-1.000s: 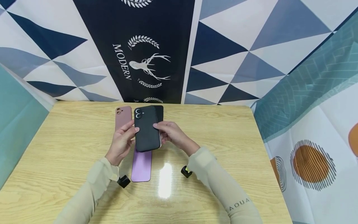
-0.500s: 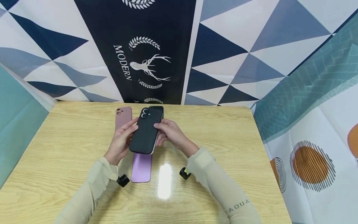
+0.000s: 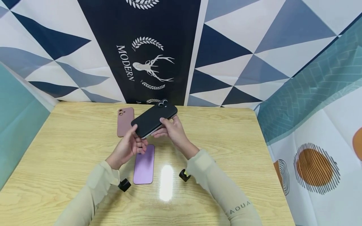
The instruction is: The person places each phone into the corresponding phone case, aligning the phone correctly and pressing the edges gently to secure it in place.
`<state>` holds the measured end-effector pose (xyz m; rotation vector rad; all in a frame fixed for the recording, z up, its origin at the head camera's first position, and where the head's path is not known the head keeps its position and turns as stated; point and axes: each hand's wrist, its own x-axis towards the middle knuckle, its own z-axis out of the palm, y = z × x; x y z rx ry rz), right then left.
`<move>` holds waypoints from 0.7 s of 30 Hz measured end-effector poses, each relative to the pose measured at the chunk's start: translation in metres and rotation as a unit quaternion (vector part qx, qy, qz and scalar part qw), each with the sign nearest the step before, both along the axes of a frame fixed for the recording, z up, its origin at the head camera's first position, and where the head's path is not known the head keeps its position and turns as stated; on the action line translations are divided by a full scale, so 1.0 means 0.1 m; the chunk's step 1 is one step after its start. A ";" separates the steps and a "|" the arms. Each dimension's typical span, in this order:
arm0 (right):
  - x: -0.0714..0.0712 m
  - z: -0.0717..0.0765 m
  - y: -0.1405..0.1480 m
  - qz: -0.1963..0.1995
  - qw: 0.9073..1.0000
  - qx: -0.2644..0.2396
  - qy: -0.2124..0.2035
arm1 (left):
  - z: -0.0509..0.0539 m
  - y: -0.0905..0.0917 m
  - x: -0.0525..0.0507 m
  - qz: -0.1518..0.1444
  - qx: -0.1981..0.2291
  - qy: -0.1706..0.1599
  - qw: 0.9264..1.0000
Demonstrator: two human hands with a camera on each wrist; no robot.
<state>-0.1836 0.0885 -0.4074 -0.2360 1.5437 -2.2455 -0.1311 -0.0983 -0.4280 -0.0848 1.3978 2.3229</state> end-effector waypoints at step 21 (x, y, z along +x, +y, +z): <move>-0.07 -0.01 0.13 -0.051 0.980 0.177 0.071 | 0.06 -0.09 0.00 0.085 -0.047 0.076 0.992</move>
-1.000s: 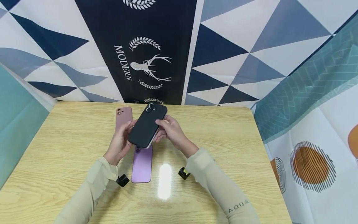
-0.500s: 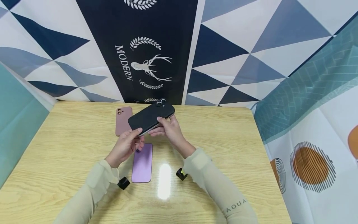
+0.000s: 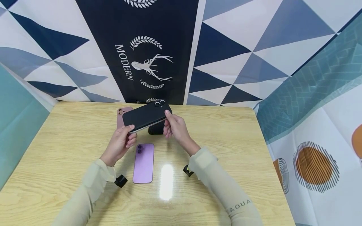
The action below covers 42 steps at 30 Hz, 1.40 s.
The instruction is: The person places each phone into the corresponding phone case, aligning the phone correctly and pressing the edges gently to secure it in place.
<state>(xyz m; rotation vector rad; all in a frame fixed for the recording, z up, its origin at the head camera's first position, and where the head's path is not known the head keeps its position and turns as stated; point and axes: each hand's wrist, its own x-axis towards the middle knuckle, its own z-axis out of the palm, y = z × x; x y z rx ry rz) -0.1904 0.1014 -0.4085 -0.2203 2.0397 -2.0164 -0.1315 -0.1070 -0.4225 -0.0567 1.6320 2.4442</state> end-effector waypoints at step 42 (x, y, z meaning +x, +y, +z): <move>-0.02 -0.09 0.03 0.047 0.996 0.078 0.001 | -0.10 -0.19 -0.14 -0.004 -0.011 0.023 1.000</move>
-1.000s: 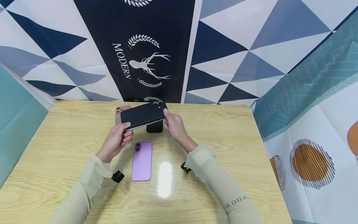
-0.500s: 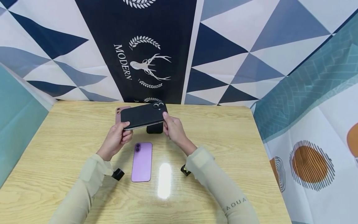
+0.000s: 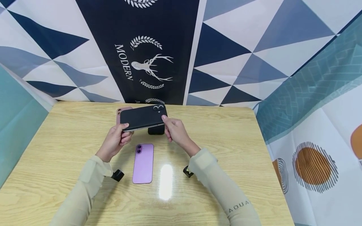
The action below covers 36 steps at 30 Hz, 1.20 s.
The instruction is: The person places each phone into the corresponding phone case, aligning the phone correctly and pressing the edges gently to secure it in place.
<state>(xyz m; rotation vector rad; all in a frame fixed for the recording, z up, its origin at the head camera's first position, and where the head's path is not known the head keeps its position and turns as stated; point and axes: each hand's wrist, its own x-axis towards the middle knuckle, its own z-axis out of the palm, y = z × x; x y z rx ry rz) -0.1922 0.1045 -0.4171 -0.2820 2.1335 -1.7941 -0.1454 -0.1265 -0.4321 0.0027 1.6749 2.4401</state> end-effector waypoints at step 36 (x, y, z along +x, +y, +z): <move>0.03 0.01 0.05 0.026 0.997 -0.048 -0.052 | -0.06 0.03 -0.02 -0.002 0.015 0.006 1.000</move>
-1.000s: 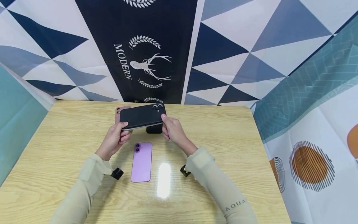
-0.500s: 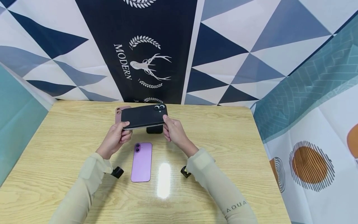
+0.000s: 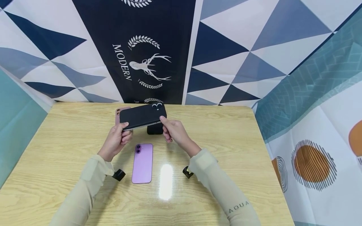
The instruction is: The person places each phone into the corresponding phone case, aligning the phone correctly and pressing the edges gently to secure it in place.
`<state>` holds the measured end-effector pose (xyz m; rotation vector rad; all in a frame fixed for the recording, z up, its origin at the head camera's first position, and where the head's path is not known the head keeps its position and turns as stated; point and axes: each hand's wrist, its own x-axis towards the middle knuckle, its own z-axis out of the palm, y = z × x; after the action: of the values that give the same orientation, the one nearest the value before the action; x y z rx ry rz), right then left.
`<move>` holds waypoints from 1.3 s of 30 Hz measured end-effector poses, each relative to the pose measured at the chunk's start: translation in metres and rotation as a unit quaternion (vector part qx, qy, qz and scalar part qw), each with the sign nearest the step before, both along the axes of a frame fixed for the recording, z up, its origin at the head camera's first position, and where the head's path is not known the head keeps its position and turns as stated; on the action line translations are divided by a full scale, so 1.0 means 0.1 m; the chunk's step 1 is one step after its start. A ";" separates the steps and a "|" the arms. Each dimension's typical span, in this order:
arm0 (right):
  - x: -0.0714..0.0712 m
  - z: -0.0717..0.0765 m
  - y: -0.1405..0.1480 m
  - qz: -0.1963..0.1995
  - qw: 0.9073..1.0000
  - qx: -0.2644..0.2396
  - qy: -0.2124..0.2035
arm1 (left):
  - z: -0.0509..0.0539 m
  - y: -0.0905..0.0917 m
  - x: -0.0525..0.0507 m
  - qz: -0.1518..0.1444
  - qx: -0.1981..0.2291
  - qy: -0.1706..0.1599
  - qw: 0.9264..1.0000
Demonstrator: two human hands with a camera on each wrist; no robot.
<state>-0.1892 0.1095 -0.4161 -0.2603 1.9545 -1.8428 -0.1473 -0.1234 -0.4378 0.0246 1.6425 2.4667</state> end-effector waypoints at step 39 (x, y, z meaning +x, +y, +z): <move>0.02 0.12 -0.10 -0.023 0.997 -0.066 0.015 | 0.08 -0.01 -0.03 -0.017 -0.018 0.008 1.000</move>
<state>-0.1875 0.0998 -0.4045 -0.2859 1.8759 -2.0118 -0.1506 -0.1244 -0.4300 0.0669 1.6792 2.4172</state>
